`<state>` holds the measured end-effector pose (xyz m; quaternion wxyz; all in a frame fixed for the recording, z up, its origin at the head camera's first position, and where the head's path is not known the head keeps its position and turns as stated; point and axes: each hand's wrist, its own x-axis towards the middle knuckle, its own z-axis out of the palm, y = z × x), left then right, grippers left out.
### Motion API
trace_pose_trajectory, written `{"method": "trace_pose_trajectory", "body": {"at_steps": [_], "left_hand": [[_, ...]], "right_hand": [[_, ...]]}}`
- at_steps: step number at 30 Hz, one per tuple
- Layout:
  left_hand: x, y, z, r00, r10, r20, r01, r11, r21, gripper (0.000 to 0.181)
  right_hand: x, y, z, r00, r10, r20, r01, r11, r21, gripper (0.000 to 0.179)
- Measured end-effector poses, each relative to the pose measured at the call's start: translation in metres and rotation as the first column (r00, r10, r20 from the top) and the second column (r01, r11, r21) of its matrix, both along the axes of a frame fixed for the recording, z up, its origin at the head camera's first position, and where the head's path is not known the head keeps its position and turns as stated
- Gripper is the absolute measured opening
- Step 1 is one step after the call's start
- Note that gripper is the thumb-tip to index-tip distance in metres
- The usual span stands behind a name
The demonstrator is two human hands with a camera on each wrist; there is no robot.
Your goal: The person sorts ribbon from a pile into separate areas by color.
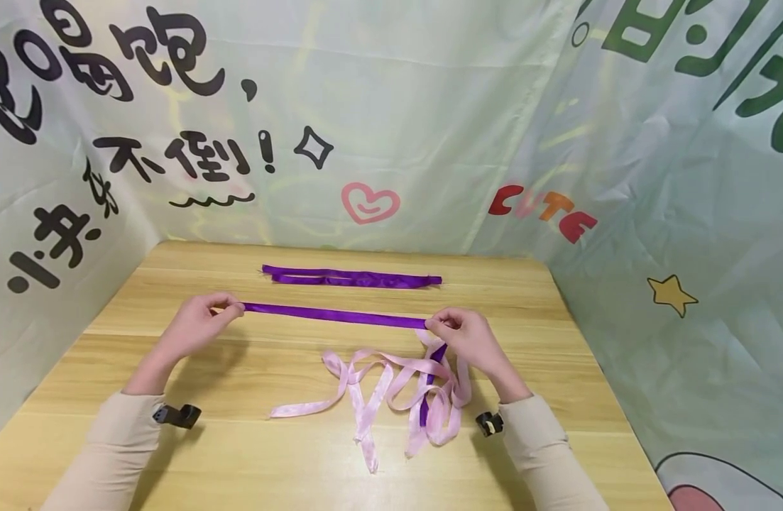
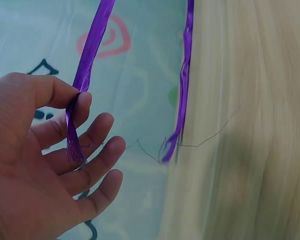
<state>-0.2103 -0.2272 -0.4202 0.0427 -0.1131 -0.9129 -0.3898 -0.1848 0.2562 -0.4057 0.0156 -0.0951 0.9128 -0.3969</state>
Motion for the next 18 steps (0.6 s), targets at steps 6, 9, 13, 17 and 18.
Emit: {"method": "trace_pose_trajectory", "body": {"at_steps": [6,9,13,17,18], "left_hand": [[0.001,-0.020,-0.001,0.997,0.077,0.022,-0.077,0.997,-0.022,0.030],[0.001,-0.029,-0.001,0.994,0.110,0.027,-0.109,0.994,-0.032,0.033],[0.000,-0.039,-0.002,0.990,0.141,0.028,-0.140,0.989,-0.036,0.033],[-0.002,-0.047,-0.004,0.987,0.158,0.020,-0.157,0.987,-0.042,0.032],[-0.003,-0.049,-0.005,0.987,0.161,0.019,-0.160,0.986,-0.043,0.033]], "right_hand": [[0.000,0.007,0.003,1.000,-0.008,-0.007,0.008,1.000,0.008,0.031],[-0.001,0.010,0.004,1.000,-0.013,-0.003,0.013,1.000,0.007,0.031],[-0.005,0.015,0.005,1.000,-0.022,0.014,0.022,1.000,-0.001,0.031],[-0.009,0.020,0.005,0.999,-0.035,0.031,0.035,0.999,-0.008,0.030],[-0.010,0.021,0.005,0.999,-0.041,0.034,0.041,0.999,-0.008,0.030]]}}
